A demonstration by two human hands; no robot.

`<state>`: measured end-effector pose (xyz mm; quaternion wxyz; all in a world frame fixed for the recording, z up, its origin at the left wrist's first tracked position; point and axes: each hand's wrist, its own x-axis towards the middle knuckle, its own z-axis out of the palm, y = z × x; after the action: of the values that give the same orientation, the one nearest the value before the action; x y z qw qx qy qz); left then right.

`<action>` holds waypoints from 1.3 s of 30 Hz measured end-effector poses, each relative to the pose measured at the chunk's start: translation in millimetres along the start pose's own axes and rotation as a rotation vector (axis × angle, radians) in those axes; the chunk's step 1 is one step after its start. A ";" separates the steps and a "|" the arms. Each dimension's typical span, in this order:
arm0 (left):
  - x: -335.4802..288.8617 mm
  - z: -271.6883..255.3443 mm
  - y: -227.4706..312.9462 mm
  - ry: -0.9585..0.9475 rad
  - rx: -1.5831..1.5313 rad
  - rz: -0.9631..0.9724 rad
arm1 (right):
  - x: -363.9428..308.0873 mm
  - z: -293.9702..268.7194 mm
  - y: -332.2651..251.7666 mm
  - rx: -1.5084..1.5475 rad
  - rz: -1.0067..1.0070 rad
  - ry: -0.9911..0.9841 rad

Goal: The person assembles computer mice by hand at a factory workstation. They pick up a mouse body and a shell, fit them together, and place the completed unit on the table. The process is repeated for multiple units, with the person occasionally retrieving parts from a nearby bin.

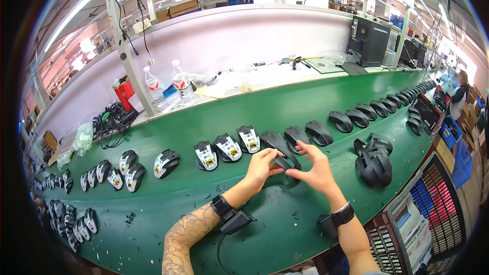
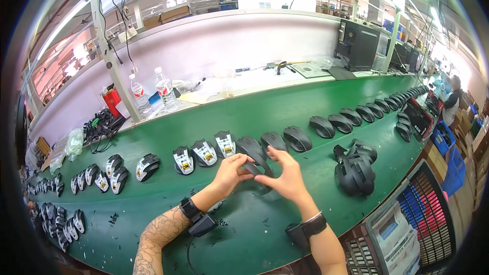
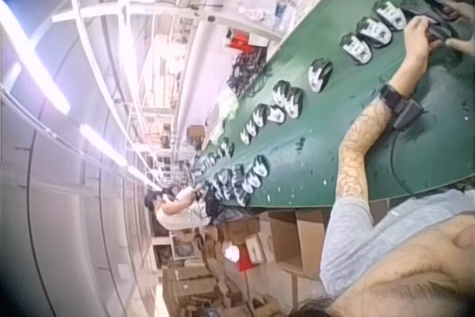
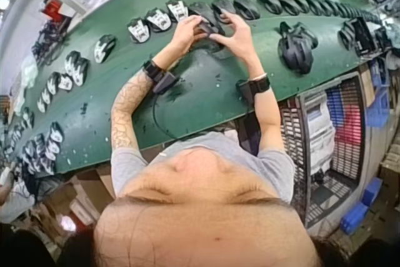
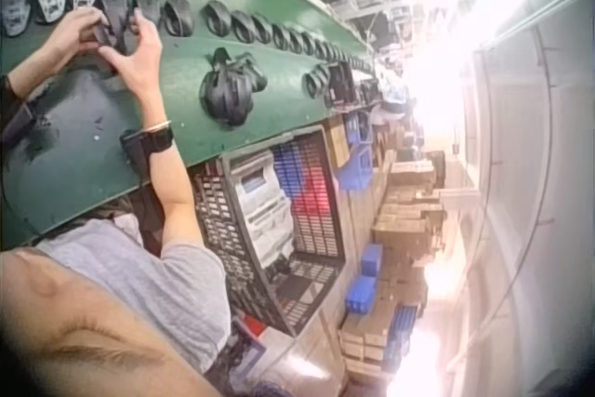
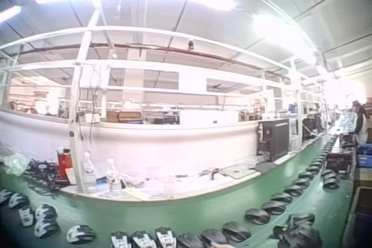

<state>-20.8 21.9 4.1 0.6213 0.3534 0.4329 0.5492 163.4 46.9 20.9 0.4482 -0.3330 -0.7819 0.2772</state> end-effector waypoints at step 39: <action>31.7 -70.2 27.8 0.349 0.805 0.539 | -5.6 6.7 -1.8 0.003 0.065 0.164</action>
<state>-95.6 54.8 -1.5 0.1909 0.5666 0.6009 0.5305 159.1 40.6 16.3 0.5020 -0.3792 -0.7308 0.2648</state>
